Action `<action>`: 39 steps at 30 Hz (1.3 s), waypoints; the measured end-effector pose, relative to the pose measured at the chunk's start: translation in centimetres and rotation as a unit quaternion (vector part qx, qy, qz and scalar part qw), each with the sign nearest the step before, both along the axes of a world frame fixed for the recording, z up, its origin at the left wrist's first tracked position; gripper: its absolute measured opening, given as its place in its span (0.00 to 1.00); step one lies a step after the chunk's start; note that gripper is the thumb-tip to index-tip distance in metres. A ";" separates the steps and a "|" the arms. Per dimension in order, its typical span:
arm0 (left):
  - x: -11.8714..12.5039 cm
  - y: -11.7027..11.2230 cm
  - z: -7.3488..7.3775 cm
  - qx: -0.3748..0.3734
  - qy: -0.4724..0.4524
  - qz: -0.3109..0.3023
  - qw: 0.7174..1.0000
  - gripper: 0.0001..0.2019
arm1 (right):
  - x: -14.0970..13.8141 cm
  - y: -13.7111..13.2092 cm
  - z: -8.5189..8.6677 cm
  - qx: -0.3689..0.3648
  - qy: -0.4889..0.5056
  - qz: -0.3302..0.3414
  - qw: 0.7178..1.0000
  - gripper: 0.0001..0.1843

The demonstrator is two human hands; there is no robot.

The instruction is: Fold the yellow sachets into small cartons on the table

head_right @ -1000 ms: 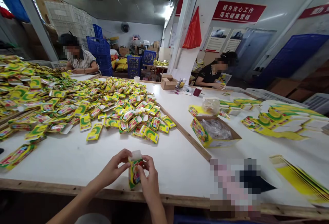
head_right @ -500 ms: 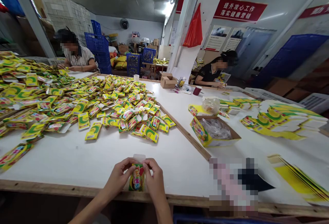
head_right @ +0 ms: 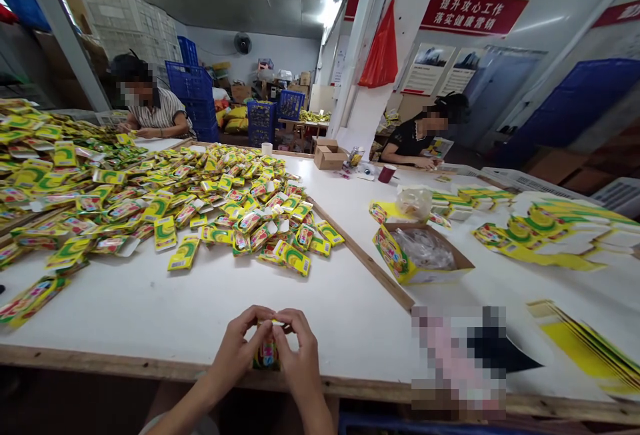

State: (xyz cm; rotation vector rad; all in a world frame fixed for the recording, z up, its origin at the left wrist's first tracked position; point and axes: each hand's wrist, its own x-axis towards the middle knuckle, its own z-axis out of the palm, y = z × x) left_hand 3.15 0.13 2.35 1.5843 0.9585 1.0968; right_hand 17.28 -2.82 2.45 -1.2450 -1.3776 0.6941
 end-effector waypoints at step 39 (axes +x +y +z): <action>-0.8 0.1 -1.3 -0.006 -0.037 -0.002 0.999 0.08 | -0.2 -0.1 -1.8 -0.048 0.045 -0.012 0.998 0.10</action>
